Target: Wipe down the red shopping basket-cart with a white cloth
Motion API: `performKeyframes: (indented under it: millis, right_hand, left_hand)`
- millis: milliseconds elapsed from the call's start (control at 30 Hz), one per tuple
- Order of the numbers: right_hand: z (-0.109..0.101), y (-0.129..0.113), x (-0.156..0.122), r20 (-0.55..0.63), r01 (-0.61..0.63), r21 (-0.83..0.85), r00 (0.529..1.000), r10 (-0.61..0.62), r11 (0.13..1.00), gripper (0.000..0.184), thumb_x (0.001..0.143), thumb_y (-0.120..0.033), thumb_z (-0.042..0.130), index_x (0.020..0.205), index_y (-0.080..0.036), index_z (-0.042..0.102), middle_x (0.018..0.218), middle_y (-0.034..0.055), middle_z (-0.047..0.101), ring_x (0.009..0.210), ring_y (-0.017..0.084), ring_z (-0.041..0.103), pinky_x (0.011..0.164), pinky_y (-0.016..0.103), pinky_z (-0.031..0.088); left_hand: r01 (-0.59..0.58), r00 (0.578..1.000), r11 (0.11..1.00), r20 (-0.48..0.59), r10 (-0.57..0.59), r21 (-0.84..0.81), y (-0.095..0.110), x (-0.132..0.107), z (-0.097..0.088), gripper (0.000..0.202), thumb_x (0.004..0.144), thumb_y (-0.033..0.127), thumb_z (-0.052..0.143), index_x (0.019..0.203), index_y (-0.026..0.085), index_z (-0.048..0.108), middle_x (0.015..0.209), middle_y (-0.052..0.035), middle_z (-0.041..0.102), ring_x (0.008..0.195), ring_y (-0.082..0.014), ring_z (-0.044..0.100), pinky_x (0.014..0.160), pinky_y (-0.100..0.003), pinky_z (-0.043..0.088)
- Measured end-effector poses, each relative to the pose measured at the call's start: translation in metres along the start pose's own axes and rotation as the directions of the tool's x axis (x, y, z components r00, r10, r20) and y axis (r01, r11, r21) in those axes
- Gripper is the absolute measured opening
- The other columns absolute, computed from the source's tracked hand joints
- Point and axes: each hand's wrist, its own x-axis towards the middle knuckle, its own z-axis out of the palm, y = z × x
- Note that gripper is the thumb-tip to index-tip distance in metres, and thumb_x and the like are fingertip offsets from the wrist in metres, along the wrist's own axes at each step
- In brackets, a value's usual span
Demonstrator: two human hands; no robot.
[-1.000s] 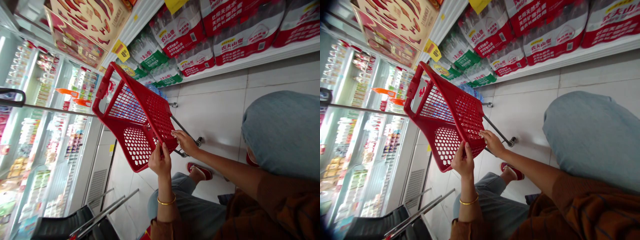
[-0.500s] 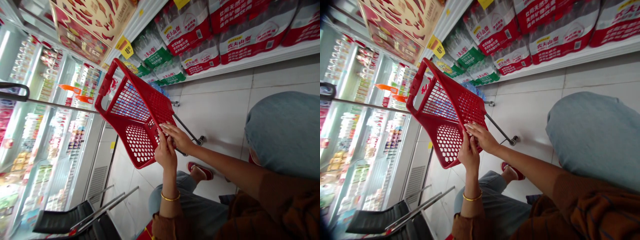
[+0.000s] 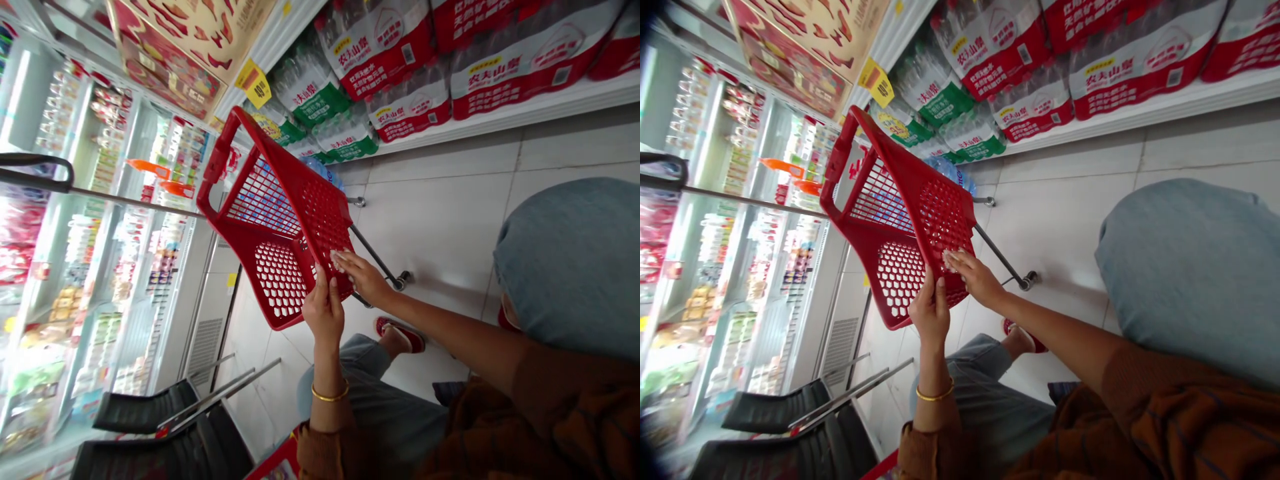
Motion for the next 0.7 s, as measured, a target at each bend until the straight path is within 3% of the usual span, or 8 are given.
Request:
performKeyframes:
  millis: [133,233,333,433,533,600,700]
  right_hand:
    - [0.005,0.005,-0.012,-0.001,-0.013,0.001,1.000,0.013,1.000,0.070,0.089,0.001,0.037,0.149,-0.032,0.028,0.146,0.0065,0.046,0.136,0.020,0.042,0.113,0.047,0.038]
    - [0.007,0.005,-0.017,0.020,-0.004,0.010,1.000,0.004,1.000,0.072,0.087,0.002,0.038,0.149,-0.032,0.028,0.147,0.0064,0.046,0.139,0.021,0.039,0.113,0.048,0.038]
    - [0.009,0.008,-0.022,0.017,0.003,0.016,1.000,-0.003,1.000,0.072,0.086,0.003,0.038,0.149,-0.032,0.030,0.145,0.0056,0.048,0.138,0.021,0.039,0.114,0.048,0.038]
    - [0.012,0.016,-0.030,-0.002,-0.012,0.013,1.000,0.012,1.000,0.068,0.087,0.002,0.038,0.147,-0.030,0.035,0.142,0.0066,0.051,0.137,0.023,0.040,0.113,0.049,0.039]
    - [0.014,0.020,-0.035,-0.036,-0.043,0.017,0.998,0.043,0.999,0.059,0.090,-0.002,0.038,0.143,-0.027,0.042,0.137,0.0085,0.054,0.135,0.024,0.044,0.110,0.050,0.042]
    - [0.014,0.015,-0.033,-0.061,-0.069,0.022,0.996,0.071,0.997,0.055,0.092,-0.005,0.038,0.141,-0.027,0.045,0.134,0.0092,0.056,0.131,0.024,0.047,0.108,0.049,0.045]
    - [0.013,-0.008,-0.022,-0.102,-0.090,0.045,0.990,0.094,0.995,0.051,0.094,-0.009,0.039,0.142,-0.026,0.043,0.132,0.0114,0.056,0.128,0.023,0.050,0.106,0.047,0.047]
  left_hand:
    - [-0.234,0.972,0.959,0.063,0.227,0.157,-0.011,0.004,-0.019,0.044,0.094,0.026,0.051,0.136,0.013,0.050,0.114,-0.0164,0.070,0.082,-0.0192,0.070,0.070,-0.030,0.053]
    - [-0.476,0.879,0.840,0.155,0.450,0.260,-0.021,0.017,-0.037,0.042,0.088,0.028,0.060,0.128,0.016,0.057,0.104,-0.0128,0.073,0.099,-0.0261,0.067,0.088,-0.041,0.051]
    - [-0.571,0.821,0.773,0.196,0.536,0.276,-0.027,0.036,-0.048,0.036,0.084,0.034,0.064,0.117,0.019,0.064,0.097,-0.0107,0.071,0.106,-0.0299,0.063,0.096,-0.047,0.048]
    - [-0.605,0.788,0.777,0.269,0.554,0.174,-0.026,0.052,-0.045,0.040,0.086,0.031,0.060,0.124,0.019,0.058,0.115,-0.0134,0.066,0.124,-0.0316,0.052,0.104,-0.051,0.043]
    - [-0.572,0.754,0.820,0.400,0.522,0.008,-0.023,0.057,-0.034,0.049,0.092,0.025,0.049,0.140,0.017,0.042,0.136,-0.0159,0.054,0.137,-0.0295,0.038,0.112,-0.055,0.035]
    - [-0.511,0.756,0.859,0.449,0.475,-0.048,-0.021,0.055,-0.027,0.050,0.095,0.023,0.043,0.144,0.018,0.035,0.140,-0.0150,0.052,0.140,-0.0278,0.035,0.114,-0.058,0.030]
    - [-0.411,0.793,0.909,0.468,0.391,-0.063,-0.019,0.048,-0.023,0.051,0.096,0.024,0.040,0.146,0.019,0.033,0.144,-0.0144,0.048,0.142,-0.0272,0.031,0.114,-0.059,0.029]
